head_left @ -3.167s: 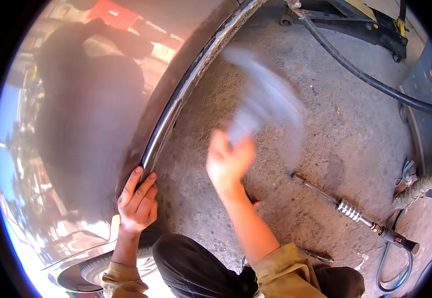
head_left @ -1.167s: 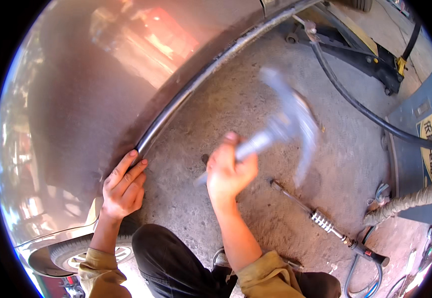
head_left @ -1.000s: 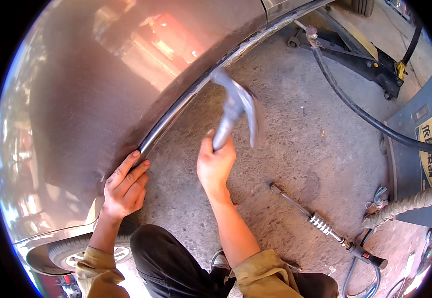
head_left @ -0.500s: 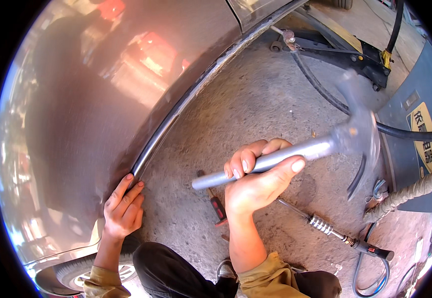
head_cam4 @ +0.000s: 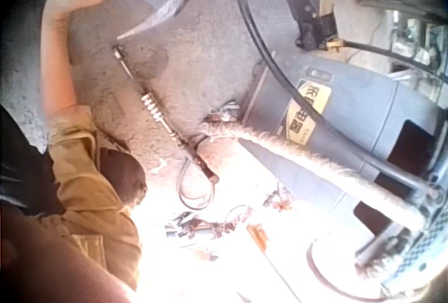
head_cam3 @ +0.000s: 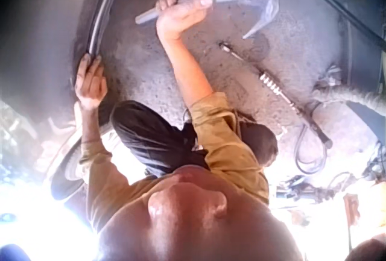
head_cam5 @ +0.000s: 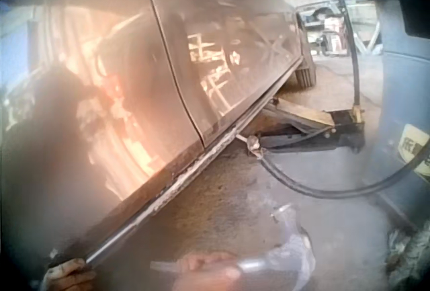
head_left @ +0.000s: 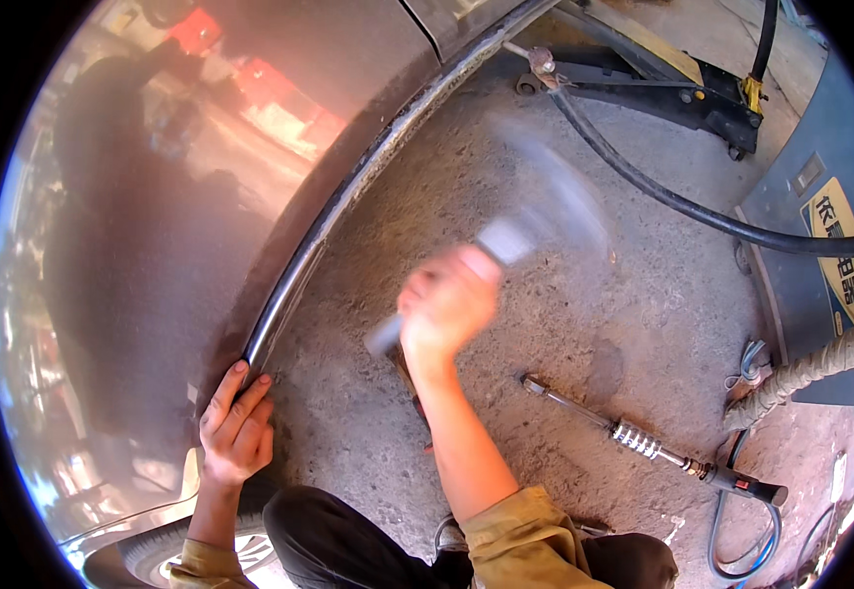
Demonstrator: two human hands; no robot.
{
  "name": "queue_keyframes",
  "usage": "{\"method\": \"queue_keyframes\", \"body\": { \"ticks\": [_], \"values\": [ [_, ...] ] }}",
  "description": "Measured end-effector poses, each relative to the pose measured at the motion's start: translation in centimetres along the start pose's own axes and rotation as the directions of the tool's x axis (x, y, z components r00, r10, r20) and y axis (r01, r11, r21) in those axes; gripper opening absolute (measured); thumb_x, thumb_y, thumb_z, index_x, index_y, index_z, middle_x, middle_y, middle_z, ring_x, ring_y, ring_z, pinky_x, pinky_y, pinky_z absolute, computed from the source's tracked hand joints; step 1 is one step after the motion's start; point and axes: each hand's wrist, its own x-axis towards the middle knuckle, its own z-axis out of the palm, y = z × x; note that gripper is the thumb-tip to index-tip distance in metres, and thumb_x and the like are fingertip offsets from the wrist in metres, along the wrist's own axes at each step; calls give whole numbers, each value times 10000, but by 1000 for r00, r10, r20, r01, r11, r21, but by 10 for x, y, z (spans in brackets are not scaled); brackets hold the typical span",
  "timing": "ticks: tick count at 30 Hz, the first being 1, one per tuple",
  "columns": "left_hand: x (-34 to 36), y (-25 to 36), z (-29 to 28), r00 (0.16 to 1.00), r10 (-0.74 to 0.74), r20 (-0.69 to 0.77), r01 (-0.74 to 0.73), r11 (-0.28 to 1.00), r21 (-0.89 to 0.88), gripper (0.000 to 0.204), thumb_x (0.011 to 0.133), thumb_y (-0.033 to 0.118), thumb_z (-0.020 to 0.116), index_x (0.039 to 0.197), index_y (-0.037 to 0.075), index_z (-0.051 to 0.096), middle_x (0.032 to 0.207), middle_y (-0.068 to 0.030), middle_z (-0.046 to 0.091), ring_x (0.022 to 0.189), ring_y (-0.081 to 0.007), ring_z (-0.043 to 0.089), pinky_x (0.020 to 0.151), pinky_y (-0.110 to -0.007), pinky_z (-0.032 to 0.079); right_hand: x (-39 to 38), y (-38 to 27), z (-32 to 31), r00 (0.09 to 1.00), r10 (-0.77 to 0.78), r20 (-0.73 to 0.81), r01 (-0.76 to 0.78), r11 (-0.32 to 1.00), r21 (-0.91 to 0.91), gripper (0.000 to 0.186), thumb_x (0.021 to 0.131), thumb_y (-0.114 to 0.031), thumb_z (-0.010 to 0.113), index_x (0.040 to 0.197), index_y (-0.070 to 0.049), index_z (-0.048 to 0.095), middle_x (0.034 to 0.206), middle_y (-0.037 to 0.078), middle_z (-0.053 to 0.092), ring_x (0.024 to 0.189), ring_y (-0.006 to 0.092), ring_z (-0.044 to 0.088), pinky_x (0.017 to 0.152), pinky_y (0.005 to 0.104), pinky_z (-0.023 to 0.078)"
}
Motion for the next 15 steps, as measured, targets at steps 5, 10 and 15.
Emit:
{"method": "queue_keyframes", "body": {
  "ticks": [5,10,15],
  "values": [
    [-1,1,-6,1000,-4,4,4,999,48,127,721,-59,573,811,-50,662,1039,-173,717,1162,-424,619,920,-436,563,-14,-33,-2,987,160,33,-157,984,-87,550,998,-605,438,860,-72,440,600,-31,416,462,68,408,392,237,330],
    [7,2,-1,1000,4,-14,-3,999,32,113,723,-56,576,798,-49,660,1020,-171,721,1158,-425,621,925,-444,562,-6,-13,5,957,-280,-78,290,934,210,563,1017,-567,429,885,-22,477,570,27,456,484,133,474,443,296,409],
    [1,0,-5,1000,5,13,-6,999,46,112,718,-50,576,792,-47,660,1019,-169,720,1156,-421,624,934,-440,555,3,-9,-3,991,103,82,-74,951,-299,474,1038,-477,464,938,-20,545,625,-8,497,523,97,494,479,276,381]
  ]
}}
